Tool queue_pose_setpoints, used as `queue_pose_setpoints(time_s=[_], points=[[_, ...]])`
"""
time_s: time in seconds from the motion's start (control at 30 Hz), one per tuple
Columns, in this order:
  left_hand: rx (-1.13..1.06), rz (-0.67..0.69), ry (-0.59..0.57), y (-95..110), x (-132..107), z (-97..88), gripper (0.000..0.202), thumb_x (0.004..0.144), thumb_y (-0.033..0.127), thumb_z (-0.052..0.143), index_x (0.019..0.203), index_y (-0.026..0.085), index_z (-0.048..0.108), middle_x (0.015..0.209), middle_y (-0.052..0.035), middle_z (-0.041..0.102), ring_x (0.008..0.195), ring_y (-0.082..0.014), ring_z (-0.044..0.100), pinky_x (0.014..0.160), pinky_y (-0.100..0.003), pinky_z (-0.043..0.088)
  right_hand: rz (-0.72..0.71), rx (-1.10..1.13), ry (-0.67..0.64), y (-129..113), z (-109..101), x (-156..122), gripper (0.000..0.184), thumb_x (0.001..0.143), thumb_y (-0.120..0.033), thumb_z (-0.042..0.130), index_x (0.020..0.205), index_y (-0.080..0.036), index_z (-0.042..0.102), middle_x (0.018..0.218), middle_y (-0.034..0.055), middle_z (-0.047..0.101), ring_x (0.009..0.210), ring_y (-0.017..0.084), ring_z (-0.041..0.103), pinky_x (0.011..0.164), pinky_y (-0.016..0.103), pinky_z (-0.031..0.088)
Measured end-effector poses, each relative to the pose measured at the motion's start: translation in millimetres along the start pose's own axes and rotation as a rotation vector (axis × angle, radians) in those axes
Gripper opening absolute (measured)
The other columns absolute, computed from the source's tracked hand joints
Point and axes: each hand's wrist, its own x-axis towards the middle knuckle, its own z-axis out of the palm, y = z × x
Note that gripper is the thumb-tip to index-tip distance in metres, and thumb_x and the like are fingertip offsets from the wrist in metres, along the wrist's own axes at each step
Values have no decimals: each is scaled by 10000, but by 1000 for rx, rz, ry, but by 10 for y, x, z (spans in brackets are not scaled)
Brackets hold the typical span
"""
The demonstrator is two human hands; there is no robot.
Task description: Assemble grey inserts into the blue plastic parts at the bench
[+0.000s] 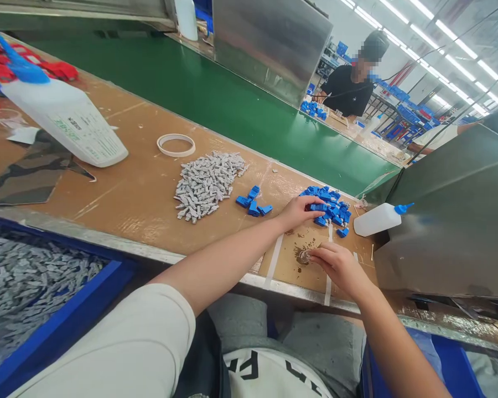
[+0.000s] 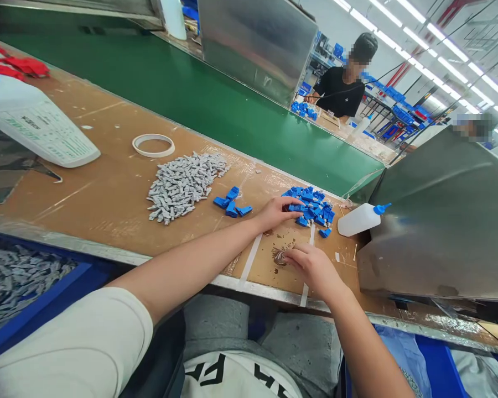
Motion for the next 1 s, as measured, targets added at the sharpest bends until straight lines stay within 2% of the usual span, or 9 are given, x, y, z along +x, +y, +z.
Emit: queue_pose_setpoints(time_s=[0.07,0.1,0.27,0.33,0.43,0.57,0.73,0.83,1.0], points=[[5,4,-10,9,-2,-5,370,782,373,828,1093,175,786,1077,-74,762,995,-217,653,894,-308,492,55,91,47,59,-40,3,244,1053,-373,560,999,-222,744,865,61,705,803,183,648,728,293,495],[18,-5,-19,13,-6,-8,376,777,377,832,1091,175,787,1062,-70,762,985,-215,651,892,-307,486,108,162,118,110,-44,12,238,1039,-392,583,981,-223,742,864,58,708,796,181,647,727,294,499],[158,-100,-64,19,-49,-19,419,722,457,873,1024,179,792,855,-19,712,750,-162,575,728,-285,441,411,570,769,491,159,162,341,945,-532,659,909,-196,709,645,-4,592,574,140,524,565,276,442],[208,-112,-94,11,-62,-24,438,711,502,873,1006,187,799,768,3,669,675,-146,522,663,-278,397,453,657,884,632,287,243,388,895,-566,693,915,-179,709,629,-12,577,554,131,509,550,272,430],[263,-116,-155,-3,-67,-29,465,716,561,855,1003,198,810,670,21,608,617,-140,480,606,-273,344,487,673,881,768,421,313,441,876,-598,687,942,-163,721,665,0,604,571,134,524,568,278,445],[295,-129,-172,-3,-70,-26,462,728,577,838,1003,207,816,652,16,599,611,-146,478,594,-271,330,515,587,818,801,456,295,452,906,-606,640,960,-169,742,713,18,636,616,149,545,602,287,469],[309,-134,-191,-20,-91,-32,405,749,528,824,997,209,813,701,2,656,638,-160,520,632,-276,370,399,397,709,749,402,282,319,943,-499,654,932,-203,774,828,46,723,768,183,635,747,311,510],[352,-133,-218,7,-107,-51,388,783,534,798,988,205,806,724,-5,679,653,-160,537,640,-272,374,340,284,634,744,378,279,333,995,-487,586,959,-208,764,878,62,738,826,196,653,784,313,504],[420,-104,-293,162,-146,-80,388,864,559,717,993,200,788,783,-12,705,713,-163,569,664,-267,386,372,193,489,779,439,220,469,1060,-550,420,789,-211,598,734,17,618,689,168,551,657,277,401]])
